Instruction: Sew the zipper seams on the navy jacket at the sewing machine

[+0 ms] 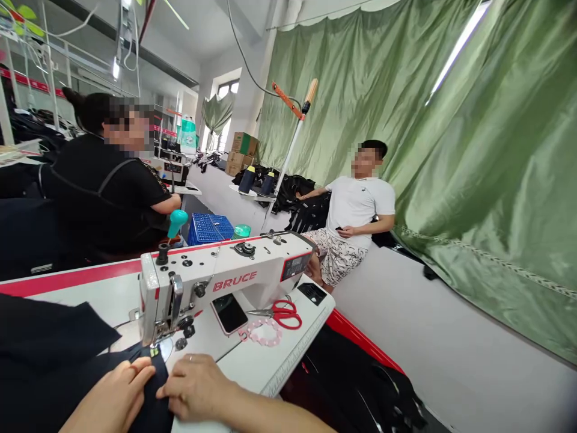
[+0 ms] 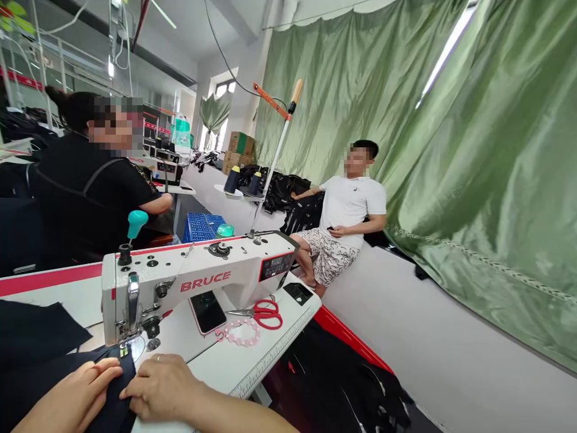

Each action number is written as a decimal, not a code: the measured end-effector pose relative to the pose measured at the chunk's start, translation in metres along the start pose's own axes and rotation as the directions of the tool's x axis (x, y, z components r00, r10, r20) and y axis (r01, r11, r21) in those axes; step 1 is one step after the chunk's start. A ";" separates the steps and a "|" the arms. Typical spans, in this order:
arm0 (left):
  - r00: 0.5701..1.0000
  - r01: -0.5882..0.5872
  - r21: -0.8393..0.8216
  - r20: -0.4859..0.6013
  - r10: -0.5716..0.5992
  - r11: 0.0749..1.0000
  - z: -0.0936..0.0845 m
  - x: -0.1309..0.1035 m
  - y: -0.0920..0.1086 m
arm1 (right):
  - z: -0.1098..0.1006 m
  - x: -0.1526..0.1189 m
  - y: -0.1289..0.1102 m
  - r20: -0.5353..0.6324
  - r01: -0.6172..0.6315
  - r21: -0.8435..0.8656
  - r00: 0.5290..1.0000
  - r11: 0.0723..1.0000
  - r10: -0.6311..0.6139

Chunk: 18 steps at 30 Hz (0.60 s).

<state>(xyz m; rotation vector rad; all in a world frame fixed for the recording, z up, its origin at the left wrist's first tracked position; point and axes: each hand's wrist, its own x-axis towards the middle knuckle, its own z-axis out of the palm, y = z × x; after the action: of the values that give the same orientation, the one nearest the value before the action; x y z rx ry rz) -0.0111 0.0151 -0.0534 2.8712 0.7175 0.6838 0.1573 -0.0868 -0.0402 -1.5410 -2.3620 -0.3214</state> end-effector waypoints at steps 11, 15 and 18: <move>0.997 -0.034 0.015 0.064 0.033 0.999 -0.011 -0.001 0.005 | -0.009 0.003 -0.001 0.002 -0.024 0.030 1.000 0.999 0.024; 0.998 -0.054 0.018 0.013 0.054 0.998 -0.006 -0.003 0.003 | -0.008 0.003 -0.003 -0.021 -0.022 0.034 1.000 0.999 0.023; 0.998 -0.056 0.018 -0.006 0.056 0.998 -0.001 -0.005 0.001 | -0.007 0.003 -0.002 -0.008 -0.026 0.022 1.000 0.999 0.026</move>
<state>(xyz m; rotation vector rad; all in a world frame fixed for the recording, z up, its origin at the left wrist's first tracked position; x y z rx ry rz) -0.0148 0.0117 -0.0537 2.9165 0.6489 0.6981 0.1550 -0.0881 -0.0326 -1.5557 -2.3295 -0.2944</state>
